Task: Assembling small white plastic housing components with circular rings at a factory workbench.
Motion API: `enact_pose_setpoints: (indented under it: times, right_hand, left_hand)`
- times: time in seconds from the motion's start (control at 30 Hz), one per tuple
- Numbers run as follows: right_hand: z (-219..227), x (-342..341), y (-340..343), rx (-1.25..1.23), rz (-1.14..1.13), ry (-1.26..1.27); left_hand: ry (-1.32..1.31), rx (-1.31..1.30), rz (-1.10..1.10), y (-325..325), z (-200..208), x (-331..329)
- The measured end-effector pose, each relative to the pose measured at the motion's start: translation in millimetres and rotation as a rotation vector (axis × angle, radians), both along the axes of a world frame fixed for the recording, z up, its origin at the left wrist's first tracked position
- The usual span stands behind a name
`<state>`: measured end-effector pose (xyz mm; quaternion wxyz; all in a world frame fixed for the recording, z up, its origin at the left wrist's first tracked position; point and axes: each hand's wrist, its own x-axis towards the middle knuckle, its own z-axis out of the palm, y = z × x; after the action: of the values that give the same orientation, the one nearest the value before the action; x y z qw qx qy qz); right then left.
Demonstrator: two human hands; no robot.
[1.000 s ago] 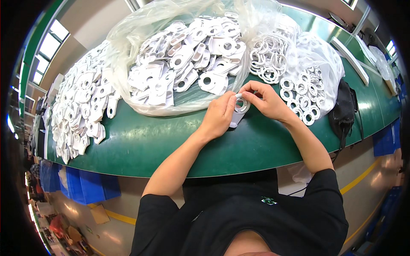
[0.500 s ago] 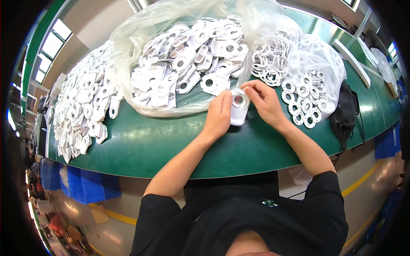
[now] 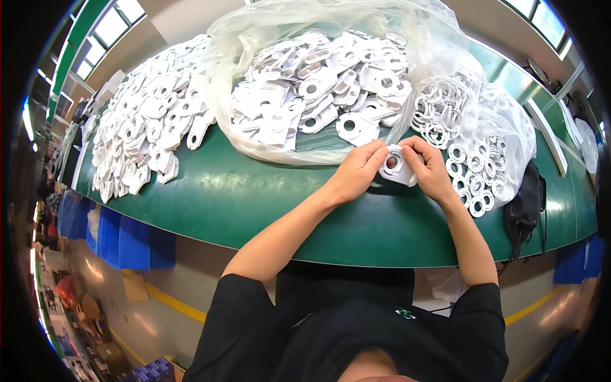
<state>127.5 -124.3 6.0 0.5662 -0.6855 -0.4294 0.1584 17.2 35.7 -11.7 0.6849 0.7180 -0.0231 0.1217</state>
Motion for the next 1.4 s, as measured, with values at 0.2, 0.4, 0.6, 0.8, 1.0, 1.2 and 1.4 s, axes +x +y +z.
enact_pose_setpoints:
  times: [0.2, 0.4, 0.6, 0.8, 1.0, 1.2, 1.4]
  right_hand:
    - [2, 1, -1, -0.104, 0.018, -0.074]
    - [3, -6, 0, -0.121, 0.014, -0.217]
    - [-5, -14, 6, 0.136, -0.103, 0.193]
    - [-3, -19, 11, 0.240, -0.188, 0.366]
    - [-15, -11, 12, 0.094, -0.298, 0.206]
    - [5, -1, 2, -0.075, -0.053, 0.003]
    - [-1, 5, -1, -0.220, -0.074, -0.212]
  left_hand:
    - [0.071, 0.398, 0.147, 1, 3, -1]
    - [0.167, 0.337, 0.148, 2, 4, -2]
    - [0.031, 0.071, 0.254, -23, 6, -2]
    - [-0.022, 0.396, 0.256, -33, 3, -5]
    - [-0.004, 0.663, 0.266, -32, -2, -8]
    - [-0.048, 0.555, 0.144, -8, -12, -6]
    - [0.352, 0.174, -0.270, 15, 38, -16]
